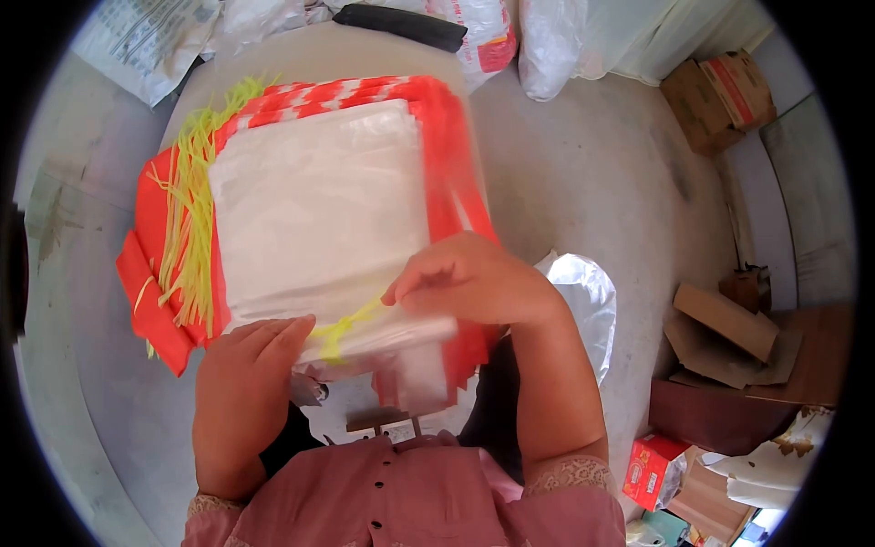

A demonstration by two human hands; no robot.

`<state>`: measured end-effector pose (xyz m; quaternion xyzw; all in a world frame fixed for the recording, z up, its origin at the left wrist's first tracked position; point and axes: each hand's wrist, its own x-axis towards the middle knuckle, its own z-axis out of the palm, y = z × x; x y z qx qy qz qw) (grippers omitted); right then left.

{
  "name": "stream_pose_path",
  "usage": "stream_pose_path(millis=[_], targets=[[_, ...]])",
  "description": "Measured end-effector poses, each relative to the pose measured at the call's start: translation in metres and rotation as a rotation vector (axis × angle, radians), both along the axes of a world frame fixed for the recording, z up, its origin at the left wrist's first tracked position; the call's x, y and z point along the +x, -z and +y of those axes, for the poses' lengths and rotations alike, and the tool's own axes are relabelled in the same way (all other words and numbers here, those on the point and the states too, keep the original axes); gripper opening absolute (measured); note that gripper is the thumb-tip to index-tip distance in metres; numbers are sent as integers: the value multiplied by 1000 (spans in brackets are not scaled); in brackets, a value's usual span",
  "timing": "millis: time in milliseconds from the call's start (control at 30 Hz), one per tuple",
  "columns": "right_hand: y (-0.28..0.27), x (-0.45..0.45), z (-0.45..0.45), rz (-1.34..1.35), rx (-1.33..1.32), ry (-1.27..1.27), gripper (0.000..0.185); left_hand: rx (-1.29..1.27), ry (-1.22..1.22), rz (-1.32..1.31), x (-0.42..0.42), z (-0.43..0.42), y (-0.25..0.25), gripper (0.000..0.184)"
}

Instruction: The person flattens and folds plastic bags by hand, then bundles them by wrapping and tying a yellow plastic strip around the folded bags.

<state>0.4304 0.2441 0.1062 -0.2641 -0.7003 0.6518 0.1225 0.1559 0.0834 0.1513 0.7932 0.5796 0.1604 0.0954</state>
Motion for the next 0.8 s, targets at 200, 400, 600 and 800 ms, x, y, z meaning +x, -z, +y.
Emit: stream_pose_path(millis=[200,400,600,800], targets=[[15,4,5,47,-27,20,10,-54,-61,-124,-11,5,5,42],[18,1,-1,127,-234,210,19,-307,-154,-381,-23,13,7,34],[40,4,-4,212,-312,410,43,-408,-212,-587,-24,21,22,30],[25,-14,-5,134,-111,464,46,-552,-143,-845,-25,25,39,39]])
